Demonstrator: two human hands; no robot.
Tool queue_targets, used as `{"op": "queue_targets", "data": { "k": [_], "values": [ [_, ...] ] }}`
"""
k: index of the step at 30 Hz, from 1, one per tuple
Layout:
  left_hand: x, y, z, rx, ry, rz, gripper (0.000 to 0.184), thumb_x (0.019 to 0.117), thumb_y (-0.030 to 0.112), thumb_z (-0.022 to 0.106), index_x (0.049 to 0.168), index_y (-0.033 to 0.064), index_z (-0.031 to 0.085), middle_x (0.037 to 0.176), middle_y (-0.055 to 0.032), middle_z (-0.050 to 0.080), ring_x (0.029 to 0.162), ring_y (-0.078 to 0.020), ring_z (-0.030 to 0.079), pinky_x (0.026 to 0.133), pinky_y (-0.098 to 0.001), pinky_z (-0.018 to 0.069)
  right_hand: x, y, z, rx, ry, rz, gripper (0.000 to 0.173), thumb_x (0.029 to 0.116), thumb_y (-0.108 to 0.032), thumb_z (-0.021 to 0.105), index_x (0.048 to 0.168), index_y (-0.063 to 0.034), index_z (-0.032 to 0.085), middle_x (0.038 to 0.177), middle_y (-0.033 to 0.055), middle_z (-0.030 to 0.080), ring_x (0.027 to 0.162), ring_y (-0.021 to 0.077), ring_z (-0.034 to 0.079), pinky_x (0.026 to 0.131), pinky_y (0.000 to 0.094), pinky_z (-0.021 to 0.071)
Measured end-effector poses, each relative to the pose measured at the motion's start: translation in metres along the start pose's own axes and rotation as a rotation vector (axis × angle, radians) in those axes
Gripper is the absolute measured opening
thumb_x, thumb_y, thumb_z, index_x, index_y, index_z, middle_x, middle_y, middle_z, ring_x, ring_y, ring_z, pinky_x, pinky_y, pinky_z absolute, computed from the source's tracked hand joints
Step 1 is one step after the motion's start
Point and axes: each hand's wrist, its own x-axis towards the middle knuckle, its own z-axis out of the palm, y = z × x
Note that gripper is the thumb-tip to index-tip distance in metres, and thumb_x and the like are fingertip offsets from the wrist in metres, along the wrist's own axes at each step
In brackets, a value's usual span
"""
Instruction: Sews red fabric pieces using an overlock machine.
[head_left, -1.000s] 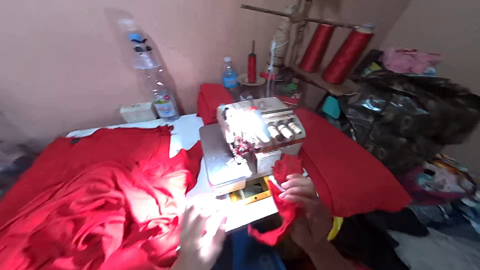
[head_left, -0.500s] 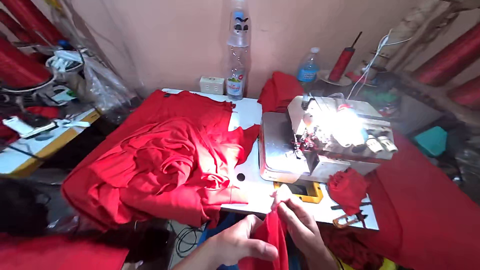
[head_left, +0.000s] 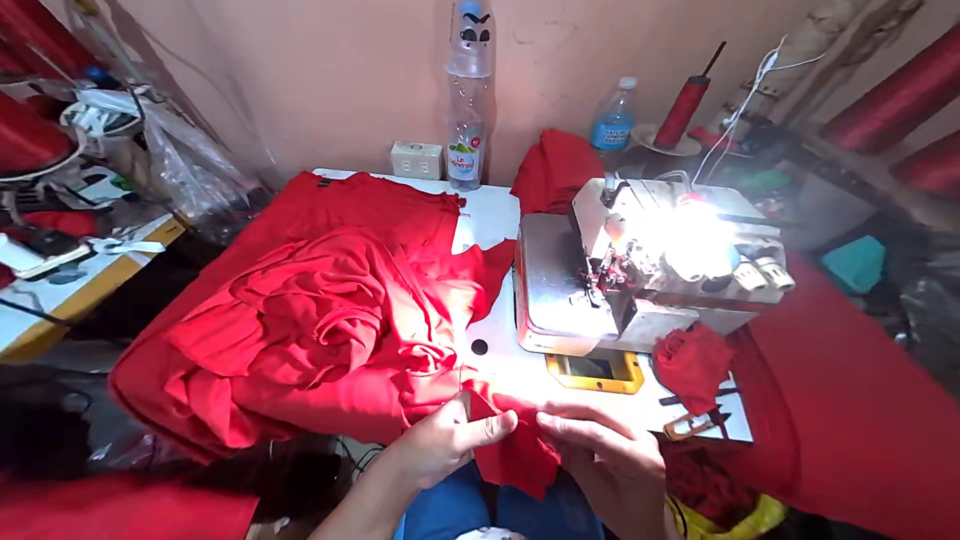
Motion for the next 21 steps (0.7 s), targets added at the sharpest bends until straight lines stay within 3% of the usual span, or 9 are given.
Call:
{"op": "queue_targets", "data": {
  "k": [2, 4, 7, 10, 12, 14, 17, 18, 21],
  "values": [
    [0.004, -0.002, 0.002, 0.224, 0.219, 0.101, 0.012, 0.0948, 0.007, 0.065, 0.106, 0.0124, 0.064, 0.092, 0.0098, 0.073, 0.088, -0.0007, 0.07, 0.086, -0.0233, 0.0586, 0.003, 0.002, -0.004, 0.076, -0.052, -0.008, 0.007, 0.0995, -0.014, 0.066, 0.1, -0.0093, 0.072, 0.098, -0.0003, 0.073, 0.095, 0.0028, 0.069, 0.083, 0.0162, 0.0578],
    [0.01, -0.008, -0.001, 0.418, 0.446, 0.272, 0.007, 0.0897, 0.003, 0.069, 0.094, 0.0077, 0.072, 0.085, 0.0095, 0.072, 0.082, 0.0023, 0.068, 0.08, -0.0197, 0.0578, 0.003, 0.004, -0.008, 0.054, -0.093, 0.025, 0.008, 0.1, -0.018, 0.066, 0.099, -0.0106, 0.069, 0.094, -0.0017, 0.069, 0.092, 0.0008, 0.066, 0.082, 0.014, 0.0556],
    [0.012, -0.01, -0.004, 0.585, 0.557, 0.46, 0.005, 0.0859, 0.005, 0.073, 0.09, 0.0063, 0.075, 0.084, 0.0092, 0.074, 0.08, 0.0048, 0.068, 0.078, -0.0157, 0.0574, 0.002, 0.011, -0.01, 0.035, -0.143, 0.056, 0.01, 0.099, -0.022, 0.067, 0.101, -0.0127, 0.068, 0.093, -0.0017, 0.067, 0.092, 0.0008, 0.065, 0.082, 0.014, 0.0552],
    [0.007, -0.007, 0.001, 0.731, 0.483, 0.494, 0.011, 0.0851, 0.008, 0.072, 0.093, 0.0007, 0.075, 0.088, 0.0051, 0.075, 0.083, 0.0076, 0.068, 0.079, -0.0128, 0.0564, 0.004, 0.015, -0.01, 0.062, -0.154, 0.071, 0.009, 0.0973, -0.021, 0.068, 0.097, -0.0118, 0.068, 0.089, -0.0017, 0.068, 0.089, 0.0006, 0.065, 0.08, 0.0137, 0.0544],
    [0.003, -0.006, 0.003, 0.806, 0.345, 0.519, 0.018, 0.0899, 0.012, 0.069, 0.099, -0.0014, 0.075, 0.093, 0.0019, 0.076, 0.089, 0.0086, 0.067, 0.083, -0.0117, 0.0552, 0.008, 0.015, -0.01, 0.082, -0.157, 0.098, 0.008, 0.096, -0.02, 0.068, 0.096, -0.0124, 0.067, 0.089, -0.0039, 0.067, 0.093, -0.0012, 0.062, 0.085, 0.014, 0.0512],
    [0.001, -0.007, 0.002, 0.808, 0.189, 0.548, 0.021, 0.0955, 0.015, 0.064, 0.1, -0.0028, 0.075, 0.097, -0.0006, 0.076, 0.094, 0.0082, 0.066, 0.086, -0.0117, 0.0538, 0.015, 0.015, -0.01, 0.093, -0.166, 0.124, 0.009, 0.0958, -0.022, 0.067, 0.095, -0.0137, 0.069, 0.095, -0.0058, 0.068, 0.102, -0.0026, 0.06, 0.092, 0.0145, 0.0487],
    [-0.002, -0.004, 0.002, 0.777, 0.023, 0.514, 0.02, 0.0977, 0.011, 0.059, 0.095, -0.004, 0.072, 0.09, -0.0001, 0.073, 0.085, 0.0109, 0.063, 0.079, -0.0091, 0.0524, 0.019, 0.017, -0.011, 0.213, -0.26, 0.156, 0.012, 0.0967, -0.02, 0.067, 0.095, -0.0076, 0.069, 0.117, 0.0021, 0.071, 0.122, 0.0054, 0.06, 0.105, 0.0233, 0.049],
    [-0.003, -0.002, 0.001, 0.804, -0.014, 0.507, 0.021, 0.0983, 0.012, 0.059, 0.093, -0.0038, 0.072, 0.087, -0.0009, 0.073, 0.082, 0.0107, 0.063, 0.076, -0.0085, 0.0515, 0.02, 0.017, -0.012, 0.265, -0.311, 0.188, 0.015, 0.0974, -0.02, 0.067, 0.1, -0.0048, 0.07, 0.118, 0.0038, 0.071, 0.121, 0.0056, 0.06, 0.105, 0.0246, 0.0498],
    [-0.004, 0.009, -0.002, 0.958, -0.076, 0.537, 0.023, 0.0979, 0.016, 0.062, 0.086, -0.0007, 0.071, 0.081, -0.0037, 0.071, 0.078, 0.0068, 0.062, 0.073, -0.0081, 0.0486, 0.025, 0.014, -0.019, 0.274, -0.474, 0.263, 0.026, 0.0971, -0.018, 0.067, 0.114, 0.0021, 0.065, 0.097, 0.0029, 0.07, 0.095, -0.0005, 0.064, 0.089, 0.0171, 0.0524]
  ]
}}
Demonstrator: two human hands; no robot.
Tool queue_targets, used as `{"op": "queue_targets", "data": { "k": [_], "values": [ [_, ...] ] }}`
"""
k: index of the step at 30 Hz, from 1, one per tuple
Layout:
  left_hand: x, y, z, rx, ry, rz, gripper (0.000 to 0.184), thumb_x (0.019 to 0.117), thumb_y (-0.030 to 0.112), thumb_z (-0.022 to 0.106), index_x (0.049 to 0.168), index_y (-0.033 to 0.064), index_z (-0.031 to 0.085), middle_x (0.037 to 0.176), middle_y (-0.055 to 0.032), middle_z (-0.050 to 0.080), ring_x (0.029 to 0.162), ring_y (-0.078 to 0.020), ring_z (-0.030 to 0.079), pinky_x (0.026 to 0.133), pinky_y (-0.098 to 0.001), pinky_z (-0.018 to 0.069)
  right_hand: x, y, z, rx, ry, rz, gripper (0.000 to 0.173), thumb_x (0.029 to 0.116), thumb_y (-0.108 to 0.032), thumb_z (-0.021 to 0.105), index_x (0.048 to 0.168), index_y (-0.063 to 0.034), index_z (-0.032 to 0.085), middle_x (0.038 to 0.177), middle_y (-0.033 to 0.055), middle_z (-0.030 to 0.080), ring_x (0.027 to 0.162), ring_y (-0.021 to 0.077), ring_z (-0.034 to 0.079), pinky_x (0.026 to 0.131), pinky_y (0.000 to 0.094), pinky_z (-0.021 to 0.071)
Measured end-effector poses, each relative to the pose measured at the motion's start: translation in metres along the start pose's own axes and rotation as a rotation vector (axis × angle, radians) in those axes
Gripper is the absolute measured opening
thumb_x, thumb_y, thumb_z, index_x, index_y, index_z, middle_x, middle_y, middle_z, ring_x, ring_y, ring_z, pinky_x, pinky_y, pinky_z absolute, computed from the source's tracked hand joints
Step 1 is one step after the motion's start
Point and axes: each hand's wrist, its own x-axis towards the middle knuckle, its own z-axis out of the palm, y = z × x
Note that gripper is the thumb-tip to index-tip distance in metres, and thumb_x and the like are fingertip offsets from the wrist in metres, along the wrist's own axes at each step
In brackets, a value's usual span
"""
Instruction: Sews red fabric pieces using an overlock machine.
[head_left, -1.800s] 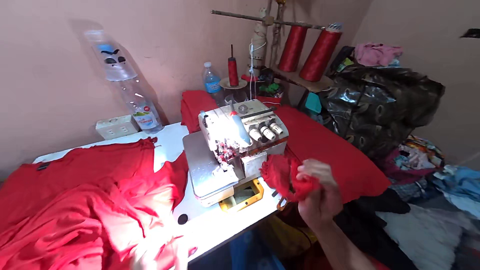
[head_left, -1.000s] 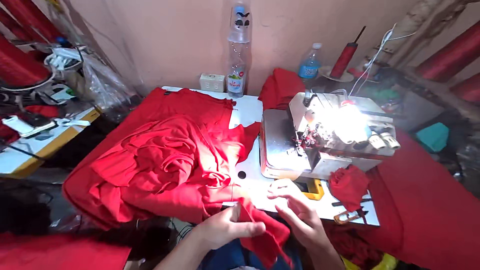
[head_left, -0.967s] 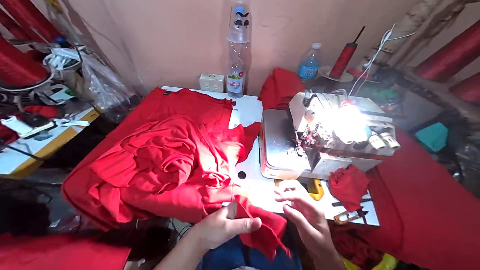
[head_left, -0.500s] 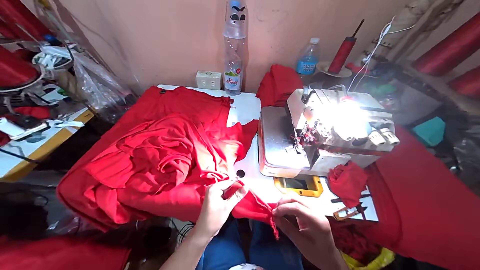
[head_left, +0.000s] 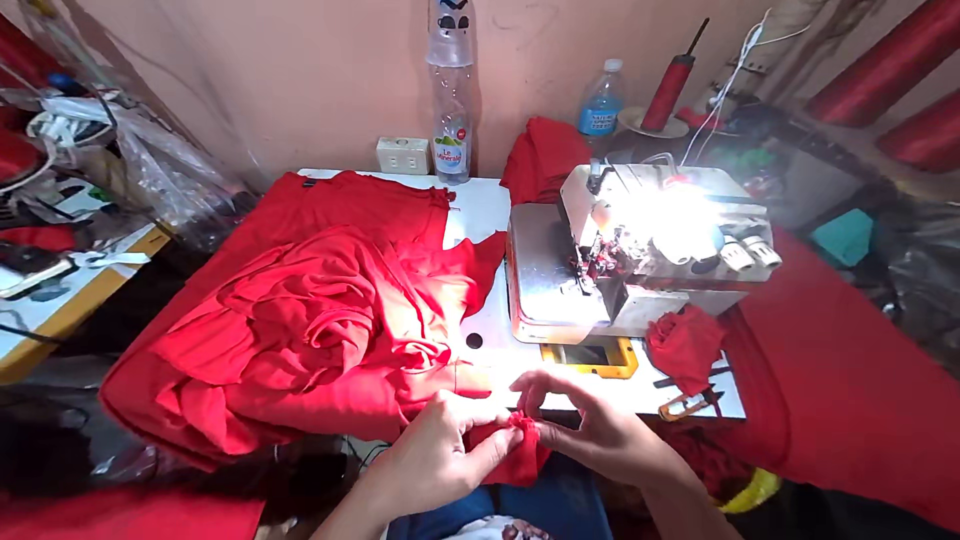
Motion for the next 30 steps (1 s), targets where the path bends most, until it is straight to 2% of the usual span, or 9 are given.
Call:
{"op": "queue_targets", "data": {
  "k": [5, 11, 14, 16, 19, 22, 25, 27, 30],
  "values": [
    [0.012, -0.001, -0.024, 0.038, -0.2, 0.022, 0.047, 0.1073, 0.043, 0.046, 0.097, 0.0015, 0.065, 0.096, -0.0068, 0.064, 0.098, -0.0033, 0.059, 0.089, -0.0198, 0.0464, 0.008, -0.011, -0.009, 0.001, -0.061, -0.085, 0.02, 0.0985, -0.019, 0.064, 0.091, -0.0004, 0.068, 0.091, 0.004, 0.065, 0.099, 0.0012, 0.059, 0.089, 0.0151, 0.0468],
    [0.012, -0.033, -0.032, -0.704, -0.286, 0.106, 0.041, 0.0964, 0.043, 0.067, 0.132, 0.025, 0.057, 0.109, 0.0186, 0.07, 0.099, 0.0117, 0.063, 0.084, -0.01, 0.052, 0.005, -0.011, -0.023, 0.654, -0.12, -0.166, 0.018, 0.1055, -0.027, 0.055, 0.114, -0.0198, 0.068, 0.112, -0.0122, 0.067, 0.112, -0.0032, 0.058, 0.097, 0.0191, 0.0461],
    [0.013, -0.038, -0.022, -0.823, -0.201, 0.247, 0.016, 0.0961, 0.033, 0.069, 0.11, 0.0236, 0.067, 0.093, 0.018, 0.067, 0.086, 0.0111, 0.06, 0.079, -0.009, 0.0485, 0.002, -0.017, -0.017, 0.939, -0.08, -0.169, 0.023, 0.105, -0.022, 0.054, 0.123, -0.0231, 0.068, 0.115, -0.0124, 0.07, 0.108, -0.0035, 0.062, 0.093, 0.0162, 0.0487],
    [0.016, -0.032, -0.019, -0.428, -0.159, 0.24, 0.026, 0.0957, 0.042, 0.065, 0.092, 0.0165, 0.06, 0.085, 0.0109, 0.06, 0.086, 0.01, 0.055, 0.084, -0.0106, 0.043, 0.003, -0.021, -0.019, 0.712, -0.019, -0.218, 0.022, 0.1063, -0.022, 0.053, 0.123, -0.0211, 0.066, 0.114, -0.0132, 0.068, 0.108, -0.0059, 0.06, 0.093, 0.0139, 0.0475],
    [0.018, -0.016, 0.002, 0.182, -0.008, 0.106, 0.08, 0.0806, 0.075, 0.064, 0.117, 0.0036, 0.067, 0.123, -0.01, 0.068, 0.127, -0.0162, 0.055, 0.111, -0.0443, 0.0374, 0.003, -0.033, -0.019, -0.009, 0.099, -0.22, 0.022, 0.1089, -0.027, 0.048, 0.105, -0.0087, 0.06, 0.101, -0.0023, 0.063, 0.103, -0.0041, 0.059, 0.092, 0.013, 0.0473],
    [0.025, -0.023, 0.034, 0.311, 0.301, 0.161, 0.055, 0.0876, 0.062, 0.06, 0.107, 0.0106, 0.067, 0.111, -0.0048, 0.071, 0.118, -0.0141, 0.06, 0.111, -0.0444, 0.0364, 0.002, -0.039, -0.015, -0.335, 0.147, -0.273, 0.027, 0.1104, -0.026, 0.043, 0.096, -0.0075, 0.057, 0.091, 0.0064, 0.063, 0.093, 0.0086, 0.06, 0.087, 0.0222, 0.0437],
    [0.031, -0.034, 0.042, 0.0, 0.413, 0.231, 0.016, 0.1008, 0.032, 0.054, 0.098, 0.0198, 0.065, 0.108, 0.0117, 0.067, 0.114, 0.005, 0.055, 0.109, -0.024, 0.0362, -0.003, -0.039, -0.019, -0.083, 0.146, -0.237, 0.023, 0.1091, -0.024, 0.047, 0.099, -0.0071, 0.058, 0.094, 0.0007, 0.061, 0.097, -0.0004, 0.058, 0.091, 0.015, 0.0442],
    [0.022, -0.031, 0.04, -0.541, 0.345, 0.108, 0.021, 0.0971, 0.02, 0.055, 0.097, 0.0248, 0.076, 0.103, 0.0171, 0.072, 0.103, 0.0097, 0.062, 0.095, -0.0134, 0.0475, -0.006, -0.032, -0.023, 0.34, 0.088, -0.174, 0.017, 0.1063, -0.023, 0.051, 0.107, -0.0149, 0.065, 0.101, -0.0119, 0.067, 0.101, -0.0086, 0.059, 0.09, 0.0115, 0.0469],
    [0.003, -0.035, 0.032, -1.015, 0.104, -0.071, 0.022, 0.1005, 0.036, 0.058, 0.107, 0.0285, 0.078, 0.102, 0.0154, 0.075, 0.097, 0.0065, 0.066, 0.087, -0.0147, 0.0526, -0.004, -0.029, -0.017, 0.846, -0.039, -0.091, 0.02, 0.105, -0.021, 0.052, 0.113, -0.0232, 0.07, 0.105, -0.0186, 0.069, 0.1, -0.0095, 0.06, 0.088, 0.0125, 0.0477]
  ]
}}
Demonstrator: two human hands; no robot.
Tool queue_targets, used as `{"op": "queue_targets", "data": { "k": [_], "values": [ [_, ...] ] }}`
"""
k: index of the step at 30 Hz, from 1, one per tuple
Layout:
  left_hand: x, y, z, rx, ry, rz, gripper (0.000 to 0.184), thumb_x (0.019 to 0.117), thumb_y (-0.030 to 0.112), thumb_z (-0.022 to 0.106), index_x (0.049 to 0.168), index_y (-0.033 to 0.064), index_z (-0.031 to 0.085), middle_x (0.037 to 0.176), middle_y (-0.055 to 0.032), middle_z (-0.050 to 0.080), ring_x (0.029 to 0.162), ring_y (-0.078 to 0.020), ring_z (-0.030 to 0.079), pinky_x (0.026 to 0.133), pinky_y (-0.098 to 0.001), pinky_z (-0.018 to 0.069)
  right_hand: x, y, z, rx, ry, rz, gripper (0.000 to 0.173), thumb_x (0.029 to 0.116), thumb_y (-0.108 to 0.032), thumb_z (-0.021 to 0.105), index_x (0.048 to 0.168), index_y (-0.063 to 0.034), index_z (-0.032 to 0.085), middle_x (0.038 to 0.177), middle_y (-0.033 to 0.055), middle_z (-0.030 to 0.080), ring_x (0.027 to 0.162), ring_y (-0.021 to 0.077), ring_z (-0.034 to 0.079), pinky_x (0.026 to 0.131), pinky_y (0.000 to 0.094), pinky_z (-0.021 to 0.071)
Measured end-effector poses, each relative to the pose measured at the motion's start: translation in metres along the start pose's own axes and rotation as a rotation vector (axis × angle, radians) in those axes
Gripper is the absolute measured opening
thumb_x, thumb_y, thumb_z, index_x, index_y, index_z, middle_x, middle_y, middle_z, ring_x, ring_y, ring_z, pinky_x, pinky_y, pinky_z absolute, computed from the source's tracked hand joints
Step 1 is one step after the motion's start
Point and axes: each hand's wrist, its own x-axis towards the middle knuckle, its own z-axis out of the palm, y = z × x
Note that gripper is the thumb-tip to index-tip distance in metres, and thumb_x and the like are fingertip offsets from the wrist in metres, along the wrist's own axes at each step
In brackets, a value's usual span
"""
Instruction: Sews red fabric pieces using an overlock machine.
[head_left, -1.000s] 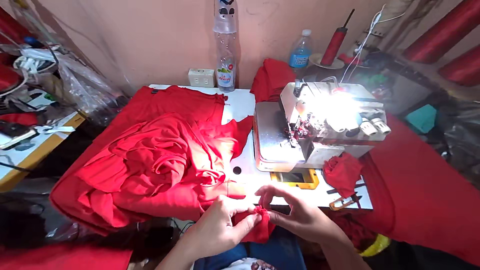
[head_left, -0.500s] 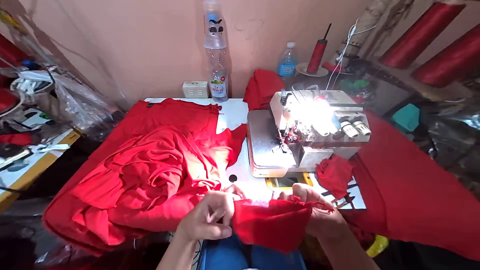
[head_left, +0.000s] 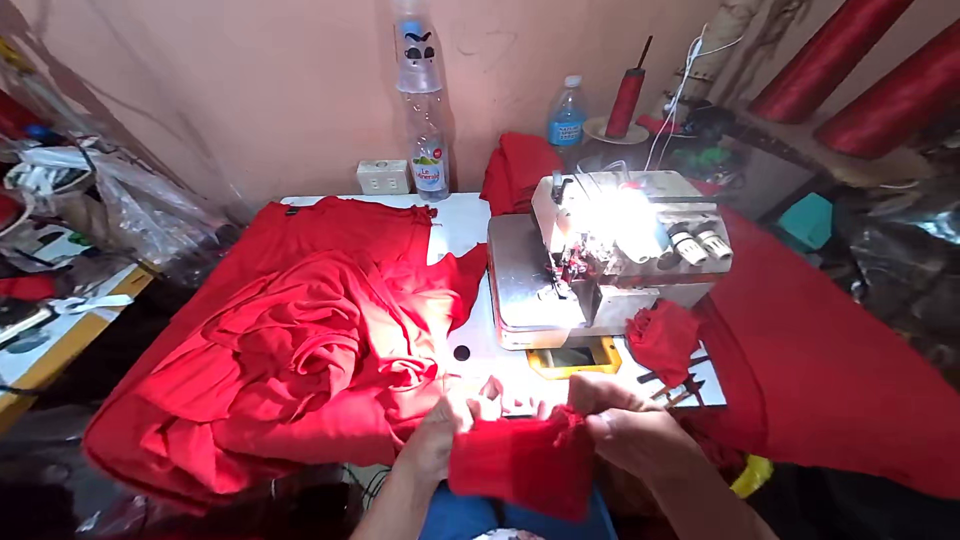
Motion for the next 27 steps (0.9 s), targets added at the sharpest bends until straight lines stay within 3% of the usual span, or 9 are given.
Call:
{"op": "queue_targets", "data": {
  "k": [2, 4, 9, 13, 16, 19, 23, 25, 27],
  "values": [
    [-0.001, -0.005, -0.001, 0.112, -0.15, -0.078, 0.02, 0.1016, 0.027, 0.056, 0.105, 0.033, 0.075, 0.101, 0.0243, 0.07, 0.096, 0.0148, 0.061, 0.086, -0.009, 0.0477, 0.004, -0.002, 0.005, 0.096, -0.061, 0.013, 0.018, 0.106, -0.022, 0.051, 0.112, -0.0236, 0.067, 0.105, -0.0186, 0.067, 0.102, -0.0097, 0.059, 0.09, 0.0126, 0.0468],
    [0.001, -0.012, -0.002, -0.026, -0.28, -0.183, 0.025, 0.1002, 0.021, 0.058, 0.114, 0.0326, 0.074, 0.109, 0.0237, 0.071, 0.101, 0.0139, 0.062, 0.089, -0.0096, 0.0487, 0.01, -0.005, 0.004, 0.054, -0.091, -0.003, 0.018, 0.1067, -0.021, 0.05, 0.113, -0.0213, 0.066, 0.104, -0.0175, 0.067, 0.098, -0.0105, 0.059, 0.085, 0.0104, 0.0468],
    [-0.003, -0.009, -0.014, 0.077, -0.372, -0.176, 0.034, 0.0981, 0.04, 0.064, 0.131, 0.0303, 0.067, 0.126, 0.0196, 0.067, 0.116, 0.0088, 0.059, 0.101, -0.016, 0.0475, 0.011, 0.002, -0.003, -0.148, -0.053, 0.09, 0.012, 0.1061, -0.017, 0.051, 0.103, -0.0166, 0.063, 0.093, -0.0149, 0.064, 0.089, -0.009, 0.059, 0.078, 0.0112, 0.0479],
    [-0.01, 0.002, -0.02, -0.111, -0.126, 0.181, 0.035, 0.099, 0.04, 0.058, 0.124, 0.0215, 0.074, 0.121, 0.0091, 0.073, 0.115, 0.0005, 0.065, 0.099, -0.0209, 0.0513, 0.01, 0.011, -0.006, -0.133, 0.057, 0.186, 0.012, 0.1034, -0.013, 0.056, 0.097, -0.0181, 0.065, 0.089, -0.0155, 0.066, 0.085, -0.0077, 0.061, 0.078, 0.0134, 0.0503],
    [0.01, 0.018, -0.024, 0.042, -0.327, -0.04, 0.025, 0.1009, 0.031, 0.061, 0.123, 0.0261, 0.071, 0.117, 0.0173, 0.071, 0.106, 0.0086, 0.063, 0.092, -0.0143, 0.0512, 0.01, 0.019, -0.002, -0.091, 0.099, 0.202, 0.011, 0.1049, -0.016, 0.056, 0.102, -0.0183, 0.066, 0.097, -0.0125, 0.068, 0.094, -0.0045, 0.063, 0.085, 0.0167, 0.0521],
    [0.02, 0.044, -0.024, 0.166, -0.369, -0.008, 0.029, 0.1036, 0.033, 0.057, 0.131, 0.0293, 0.066, 0.119, 0.0195, 0.07, 0.106, 0.0108, 0.062, 0.09, -0.0122, 0.0509, 0.005, 0.028, 0.0, -0.032, 0.197, 0.278, 0.011, 0.1044, -0.018, 0.057, 0.104, -0.0197, 0.068, 0.098, -0.0105, 0.071, 0.093, -0.0027, 0.066, 0.084, 0.0188, 0.0542],
    [0.021, 0.071, -0.027, 0.287, -0.355, -0.099, 0.029, 0.0999, 0.034, 0.064, 0.127, 0.0232, 0.062, 0.115, 0.0181, 0.07, 0.102, 0.01, 0.063, 0.086, -0.012, 0.0524, 0.002, 0.038, -0.001, 0.064, 0.199, 0.346, 0.011, 0.105, -0.019, 0.056, 0.104, -0.0211, 0.067, 0.097, -0.0095, 0.072, 0.09, -0.0009, 0.067, 0.081, 0.02, 0.0565],
    [0.012, 0.074, -0.031, 0.483, -0.384, -0.15, 0.022, 0.1002, 0.036, 0.063, 0.114, 0.0187, 0.065, 0.115, 0.0167, 0.066, 0.107, 0.0101, 0.059, 0.09, -0.0127, 0.0503, 0.003, 0.036, -0.001, 0.061, 0.139, 0.248, 0.014, 0.1059, -0.018, 0.054, 0.109, -0.021, 0.068, 0.103, -0.0105, 0.071, 0.096, -0.0024, 0.066, 0.086, 0.0186, 0.0545],
    [-0.002, 0.071, -0.033, 0.606, -0.405, -0.21, 0.028, 0.1008, 0.036, 0.062, 0.112, 0.0105, 0.064, 0.101, 0.0122, 0.068, 0.096, 0.011, 0.06, 0.083, -0.0118, 0.0504, 0.004, 0.031, 0.002, -0.033, 0.058, 0.194, 0.013, 0.1063, -0.02, 0.054, 0.108, -0.0202, 0.067, 0.101, -0.0139, 0.068, 0.095, -0.0066, 0.062, 0.084, 0.0142, 0.0513]
  ]
}}
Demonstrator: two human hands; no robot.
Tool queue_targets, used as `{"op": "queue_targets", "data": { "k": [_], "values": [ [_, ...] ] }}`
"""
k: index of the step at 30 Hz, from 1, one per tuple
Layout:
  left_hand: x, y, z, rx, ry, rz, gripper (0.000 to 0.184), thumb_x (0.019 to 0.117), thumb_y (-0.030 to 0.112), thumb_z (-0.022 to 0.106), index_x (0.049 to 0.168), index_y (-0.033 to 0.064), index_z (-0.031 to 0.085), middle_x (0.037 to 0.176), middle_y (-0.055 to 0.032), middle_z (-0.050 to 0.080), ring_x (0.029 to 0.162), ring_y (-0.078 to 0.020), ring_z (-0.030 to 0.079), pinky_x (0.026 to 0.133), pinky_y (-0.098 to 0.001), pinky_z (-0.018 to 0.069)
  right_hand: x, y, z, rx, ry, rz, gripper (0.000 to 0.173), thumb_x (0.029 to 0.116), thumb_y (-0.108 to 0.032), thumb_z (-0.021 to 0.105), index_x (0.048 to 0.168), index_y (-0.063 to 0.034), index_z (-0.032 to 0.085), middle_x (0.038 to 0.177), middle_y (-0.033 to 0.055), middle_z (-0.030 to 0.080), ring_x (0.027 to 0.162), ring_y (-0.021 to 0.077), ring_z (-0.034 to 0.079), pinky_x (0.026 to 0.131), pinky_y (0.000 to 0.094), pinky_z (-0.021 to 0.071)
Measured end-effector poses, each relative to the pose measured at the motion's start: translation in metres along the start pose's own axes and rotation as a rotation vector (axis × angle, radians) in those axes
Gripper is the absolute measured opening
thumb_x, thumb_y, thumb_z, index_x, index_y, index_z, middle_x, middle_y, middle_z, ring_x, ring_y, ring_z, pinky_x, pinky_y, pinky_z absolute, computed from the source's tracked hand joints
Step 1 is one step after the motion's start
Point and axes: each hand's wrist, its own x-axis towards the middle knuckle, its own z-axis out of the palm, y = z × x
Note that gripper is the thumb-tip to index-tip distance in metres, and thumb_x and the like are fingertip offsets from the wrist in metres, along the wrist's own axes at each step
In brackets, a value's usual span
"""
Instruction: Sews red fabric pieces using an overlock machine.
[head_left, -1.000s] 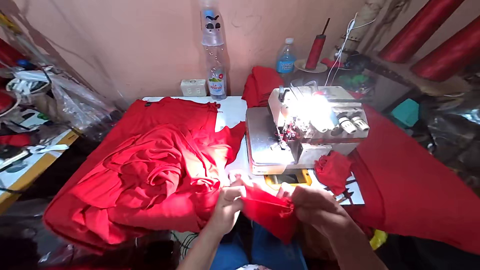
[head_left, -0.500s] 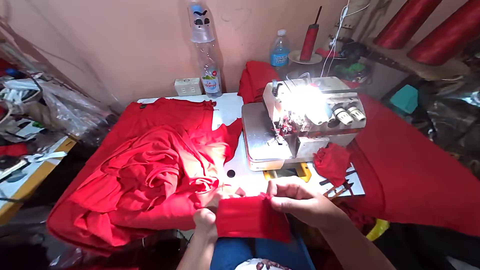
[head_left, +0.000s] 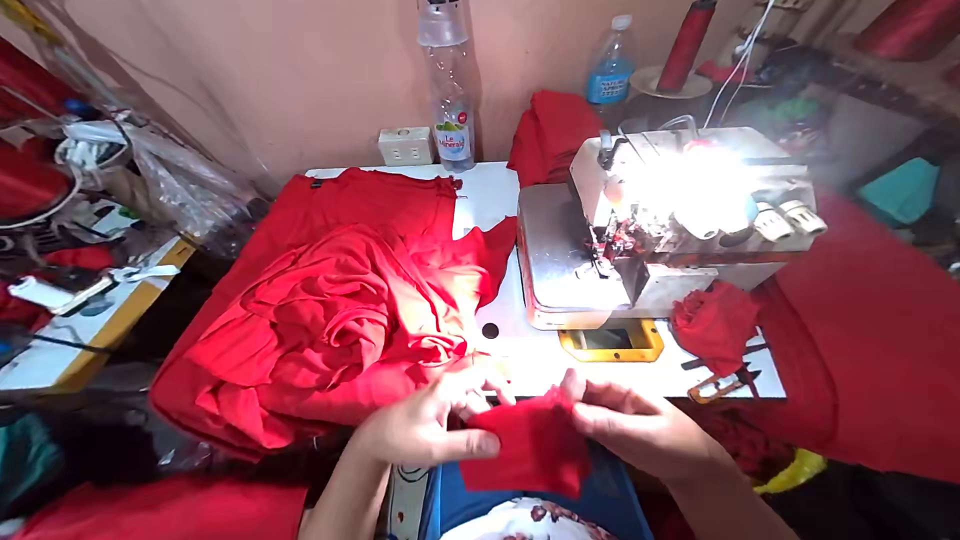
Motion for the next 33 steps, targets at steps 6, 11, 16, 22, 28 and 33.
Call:
{"op": "queue_targets", "data": {
  "k": [6, 11, 16, 22, 28, 33],
  "values": [
    [-0.046, -0.017, 0.024, -0.178, 0.146, 0.085, 0.021, 0.1037, 0.034, 0.058, 0.107, 0.0167, 0.069, 0.11, 0.0107, 0.069, 0.112, 0.0035, 0.06, 0.097, -0.0187, 0.0484, 0.002, 0.014, -0.001, -0.311, -0.091, 0.141, 0.015, 0.1006, -0.019, 0.065, 0.094, -0.0069, 0.068, 0.089, -0.0087, 0.064, 0.083, -0.0085, 0.06, 0.072, 0.0108, 0.0516],
    [-0.048, -0.018, 0.044, 0.569, 0.745, -0.089, 0.02, 0.093, 0.022, 0.07, 0.086, 0.0036, 0.072, 0.094, -0.0018, 0.067, 0.092, 0.004, 0.062, 0.083, -0.0103, 0.0513, 0.029, 0.048, -0.011, -0.764, 0.239, 0.15, 0.022, 0.0962, -0.022, 0.066, 0.091, -0.0018, 0.071, 0.08, -0.0015, 0.065, 0.072, -0.004, 0.059, 0.067, 0.0135, 0.0501],
    [-0.023, -0.02, 0.036, 1.012, 0.797, -0.458, 0.014, 0.0862, 0.013, 0.07, 0.092, 0.0023, 0.077, 0.12, -0.0178, 0.07, 0.075, -0.0226, 0.072, 0.065, -0.0394, 0.0601, 0.052, 0.073, -0.011, -1.275, 0.378, 0.109, 0.021, 0.0893, -0.022, 0.071, 0.087, -0.0012, 0.074, 0.098, 0.0167, 0.071, 0.089, 0.0282, 0.069, 0.076, 0.0423, 0.0563],
    [-0.025, -0.021, 0.041, 1.03, 0.868, -0.393, 0.011, 0.079, 0.014, 0.074, 0.083, 0.0041, 0.075, 0.1, -0.0134, 0.07, 0.066, -0.0173, 0.068, 0.056, -0.0335, 0.0574, 0.044, 0.081, -0.01, -1.261, 0.439, -0.118, 0.015, 0.0838, -0.016, 0.071, 0.078, -0.0026, 0.069, 0.078, 0.0108, 0.066, 0.074, 0.0201, 0.065, 0.068, 0.0328, 0.0516],
    [-0.024, 0.006, 0.061, 0.732, 0.959, -0.097, 0.014, 0.0732, 0.01, 0.074, 0.078, 0.0022, 0.063, 0.078, -0.0024, 0.067, 0.069, 0.0051, 0.059, 0.063, -0.0077, 0.0487, 0.028, 0.063, -0.004, -1.371, 0.494, -0.545, 0.014, 0.0908, -0.017, 0.068, 0.082, -0.0063, 0.064, 0.074, 0.0061, 0.065, 0.072, 0.0072, 0.063, 0.069, 0.0138, 0.05],
    [0.01, 0.014, 0.064, 0.786, 0.878, -0.077, 0.016, 0.0814, 0.012, 0.073, 0.091, -0.0015, 0.076, 0.085, -0.0077, 0.072, 0.076, 0.0001, 0.065, 0.073, -0.0107, 0.0521, 0.011, 0.038, -0.023, -1.484, 0.624, -0.71, 0.015, 0.099, -0.018, 0.063, 0.095, -0.0064, 0.071, 0.084, 0.0059, 0.068, 0.083, 0.0052, 0.065, 0.078, 0.0111, 0.0511]
  ]
}}
